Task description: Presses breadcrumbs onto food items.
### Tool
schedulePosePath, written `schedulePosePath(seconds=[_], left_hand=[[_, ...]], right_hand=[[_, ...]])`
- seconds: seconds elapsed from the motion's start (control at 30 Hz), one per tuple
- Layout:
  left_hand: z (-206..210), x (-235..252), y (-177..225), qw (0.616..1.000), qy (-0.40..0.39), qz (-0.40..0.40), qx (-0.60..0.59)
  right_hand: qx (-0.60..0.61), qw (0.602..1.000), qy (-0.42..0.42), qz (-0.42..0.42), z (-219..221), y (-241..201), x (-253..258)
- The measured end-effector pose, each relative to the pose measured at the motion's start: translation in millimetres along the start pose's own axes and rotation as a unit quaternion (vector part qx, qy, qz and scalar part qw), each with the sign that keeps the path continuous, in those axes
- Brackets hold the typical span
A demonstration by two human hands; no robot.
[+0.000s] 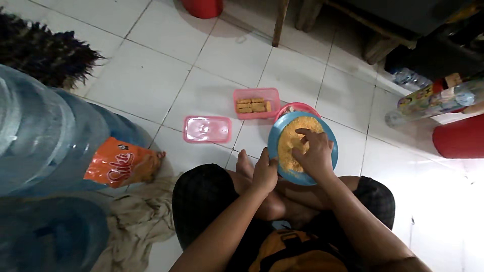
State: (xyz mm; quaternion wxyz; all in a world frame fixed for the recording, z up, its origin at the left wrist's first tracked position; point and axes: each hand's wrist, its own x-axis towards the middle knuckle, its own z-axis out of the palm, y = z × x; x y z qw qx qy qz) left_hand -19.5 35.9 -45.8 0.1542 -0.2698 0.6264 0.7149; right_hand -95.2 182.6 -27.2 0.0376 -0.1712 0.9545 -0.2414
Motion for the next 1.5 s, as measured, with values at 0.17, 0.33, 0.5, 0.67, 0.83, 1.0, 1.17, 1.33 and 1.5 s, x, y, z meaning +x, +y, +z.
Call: schedulePosePath(seconds=[0.17, 0.33, 0.5, 0.67, 0.83, 1.0, 1.17, 1.33, 1.5], left_hand=[[-2, 0, 0, 1.000, 0.006, 0.005, 0.001], [-1, -1, 4, 1.000, 0.002, -0.005, -0.007], [-1, -1, 2, 1.000, 0.005, -0.006, -0.001], [-3, 0, 3, 1.000, 0.003, -0.014, -0.005], [-9, 2, 21, 0.998, -0.016, -0.062, 0.009], [-34, 26, 46, 0.990, -0.065, -0.076, 0.099], [-75, 71, 63, 0.965, -0.139, -0.095, 0.199], [-107, 113, 34, 0.950, -0.156, -0.100, 0.253], [-113, 136, 23, 0.930, -0.206, -0.121, 0.278]], right_hand=[[0.102, 0.993, -0.063, 0.025, -25, 29, 0], [0.077, 0.994, -0.082, 0.002, -46, 41, -5], [0.041, 0.997, -0.061, 0.000, -52, 45, 0], [0.055, 0.997, -0.041, 0.026, -60, 45, 7], [0.056, 0.997, -0.054, 0.029, -64, 49, 18], [0.186, 0.968, -0.134, 0.102, -60, 57, 39], [0.216, 0.946, -0.191, 0.148, -31, 56, 63], [0.184, 0.947, -0.234, 0.123, -9, 46, 127], [0.042, 0.982, -0.083, -0.162, -1, -10, 186]])
